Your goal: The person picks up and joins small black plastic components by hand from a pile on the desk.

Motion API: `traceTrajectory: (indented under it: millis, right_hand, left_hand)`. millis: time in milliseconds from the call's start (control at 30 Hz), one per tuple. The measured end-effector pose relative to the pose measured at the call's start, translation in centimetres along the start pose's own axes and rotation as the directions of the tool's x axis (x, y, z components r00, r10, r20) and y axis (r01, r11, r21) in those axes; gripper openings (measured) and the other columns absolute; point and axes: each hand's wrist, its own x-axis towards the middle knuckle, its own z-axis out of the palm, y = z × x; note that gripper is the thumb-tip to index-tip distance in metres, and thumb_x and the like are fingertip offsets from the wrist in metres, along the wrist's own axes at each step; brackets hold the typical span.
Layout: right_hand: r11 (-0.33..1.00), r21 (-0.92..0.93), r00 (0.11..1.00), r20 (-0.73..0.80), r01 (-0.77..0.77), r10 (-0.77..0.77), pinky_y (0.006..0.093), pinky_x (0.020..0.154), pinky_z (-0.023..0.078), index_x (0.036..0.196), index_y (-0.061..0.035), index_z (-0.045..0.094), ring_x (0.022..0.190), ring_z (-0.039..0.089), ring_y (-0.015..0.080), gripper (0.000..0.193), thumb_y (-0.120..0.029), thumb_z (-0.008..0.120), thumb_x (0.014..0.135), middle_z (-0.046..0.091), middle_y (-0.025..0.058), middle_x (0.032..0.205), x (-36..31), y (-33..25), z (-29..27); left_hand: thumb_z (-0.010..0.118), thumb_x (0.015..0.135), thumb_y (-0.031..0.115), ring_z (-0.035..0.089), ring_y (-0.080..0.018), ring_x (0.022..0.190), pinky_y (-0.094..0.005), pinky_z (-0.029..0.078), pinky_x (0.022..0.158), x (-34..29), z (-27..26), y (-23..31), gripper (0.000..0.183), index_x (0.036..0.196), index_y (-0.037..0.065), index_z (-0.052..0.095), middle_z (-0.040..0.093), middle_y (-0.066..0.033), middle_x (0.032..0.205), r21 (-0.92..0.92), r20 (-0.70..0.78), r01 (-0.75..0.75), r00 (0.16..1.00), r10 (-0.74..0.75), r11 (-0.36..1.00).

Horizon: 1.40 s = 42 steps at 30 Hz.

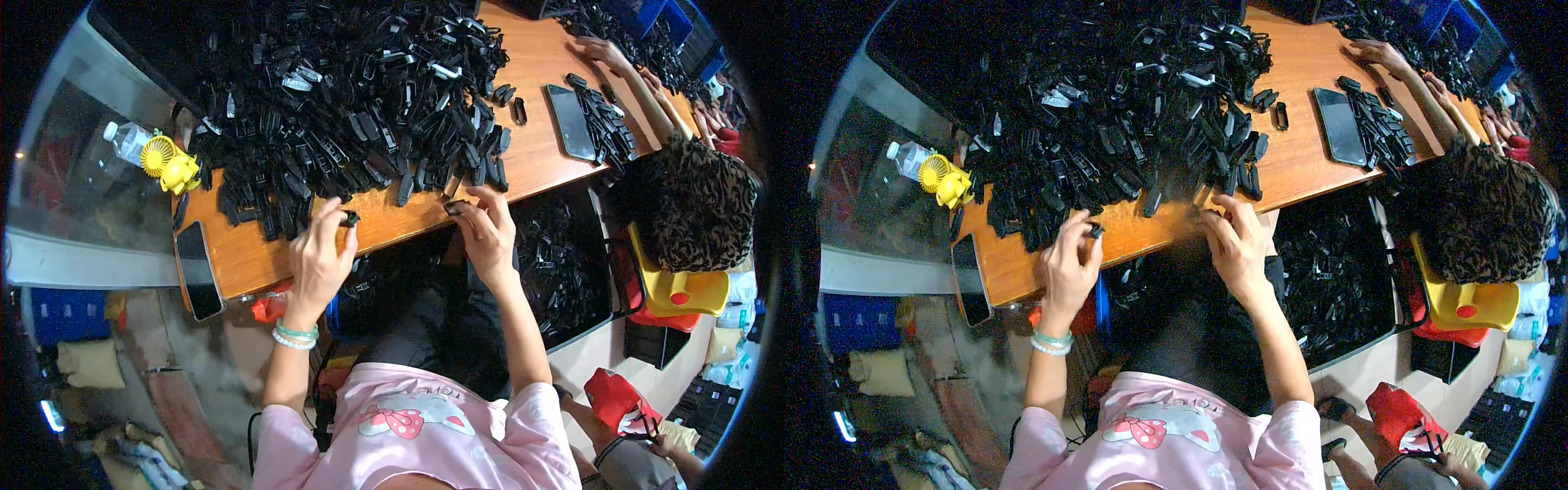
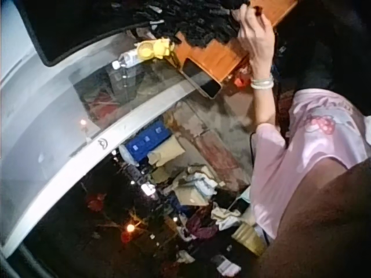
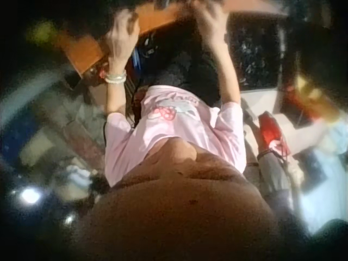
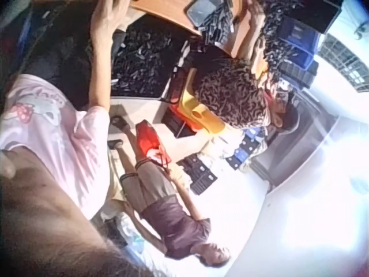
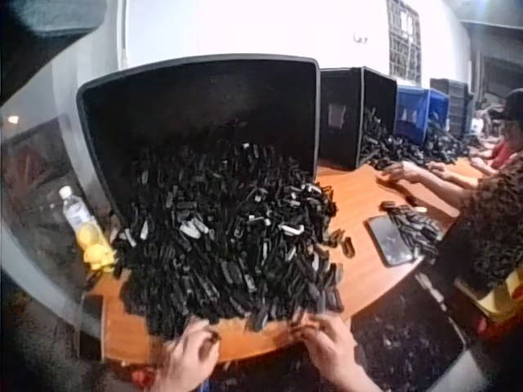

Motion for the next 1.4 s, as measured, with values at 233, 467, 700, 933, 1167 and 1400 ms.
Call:
traceTrajectory:
  millis: [233, 467, 700, 933, 1167, 1400]
  right_hand:
    - [0.203, 0.866, 0.857, 0.367, -0.457, 0.363, 0.0287, 0.077, 0.052, 0.134, -0.0027, 0.035, 0.089, 0.061, 0.0191, 0.062, 0.004, 0.064, 0.080, 0.057, 0.0120, 0.103, -0.4, -6.0, -1.7]
    - [0.591, 0.675, 0.876, 0.467, -0.442, 0.123, 0.0281, 0.074, 0.048, 0.128, 0.0021, 0.046, 0.082, 0.059, 0.0181, 0.037, -0.008, 0.047, 0.092, 0.057, 0.0126, 0.097, -2.1, -7.1, -2.0]
    - [0.737, 0.559, 0.880, 0.463, -0.381, 0.104, 0.0337, 0.071, 0.046, 0.118, 0.0014, 0.052, 0.077, 0.056, 0.0286, 0.030, -0.003, 0.050, 0.088, 0.053, 0.0157, 0.087, -2.5, -7.7, -1.8]
    - [0.716, 0.565, 0.875, 0.466, -0.409, 0.131, 0.0329, 0.067, 0.045, 0.116, 0.0019, 0.053, 0.072, 0.054, 0.0284, 0.029, -0.002, 0.050, 0.088, 0.052, 0.0152, 0.082, -2.5, -8.7, -2.3]
    - [0.835, 0.485, 0.941, 0.321, -0.259, 0.106, 0.0349, 0.062, 0.044, 0.116, 0.0030, 0.051, 0.069, 0.053, 0.0306, 0.030, 0.000, 0.052, 0.086, 0.052, 0.0164, 0.082, -2.9, -9.2, -1.9]
    - [0.873, 0.461, 0.942, 0.336, -0.161, -0.004, 0.0383, 0.063, 0.045, 0.114, 0.0037, 0.050, 0.071, 0.054, 0.0343, 0.040, 0.009, 0.057, 0.075, 0.052, 0.0178, 0.081, -2.5, -9.0, -1.8]
  left_hand:
    - [0.058, 0.082, -0.009, 0.061, -0.0119, 0.061, -0.0215, 0.048, 0.050, -2.1, -0.7, 5.3, 0.035, 0.116, -0.005, 0.052, 0.057, -0.0127, 0.099, -0.682, 0.448, 0.542, 0.840, -0.306, 0.491]
    - [0.067, 0.080, 0.003, 0.059, -0.0134, 0.064, -0.0235, 0.046, 0.055, -1.0, -2.5, 6.8, 0.024, 0.101, -0.006, 0.062, 0.061, -0.0095, 0.089, -0.570, 0.428, 0.491, 0.862, -0.272, 0.660]
    - [0.071, 0.075, 0.009, 0.061, -0.0227, 0.076, -0.0296, 0.048, 0.069, -0.8, -3.1, 6.8, 0.027, 0.097, -0.006, 0.064, 0.062, -0.0138, 0.083, -0.525, 0.314, 0.357, 0.925, -0.214, 0.773]
    - [0.071, 0.075, 0.007, 0.060, -0.0238, 0.072, -0.0299, 0.047, 0.064, -0.5, -3.8, 6.8, 0.027, 0.097, -0.006, 0.063, 0.061, -0.0136, 0.082, -0.527, 0.293, 0.314, 0.939, -0.178, 0.790]
    - [0.069, 0.074, -0.003, 0.057, -0.0216, 0.065, -0.0294, 0.045, 0.056, -0.6, -4.0, 7.2, 0.027, 0.099, -0.007, 0.060, 0.058, -0.0136, 0.082, -0.527, 0.281, 0.263, 0.951, -0.127, 0.808]
    - [0.070, 0.075, 0.004, 0.059, -0.0231, 0.070, -0.0293, 0.047, 0.062, -0.2, -4.3, 7.6, 0.024, 0.095, -0.007, 0.063, 0.061, -0.0136, 0.080, -0.516, 0.291, 0.322, 0.937, -0.191, 0.794]
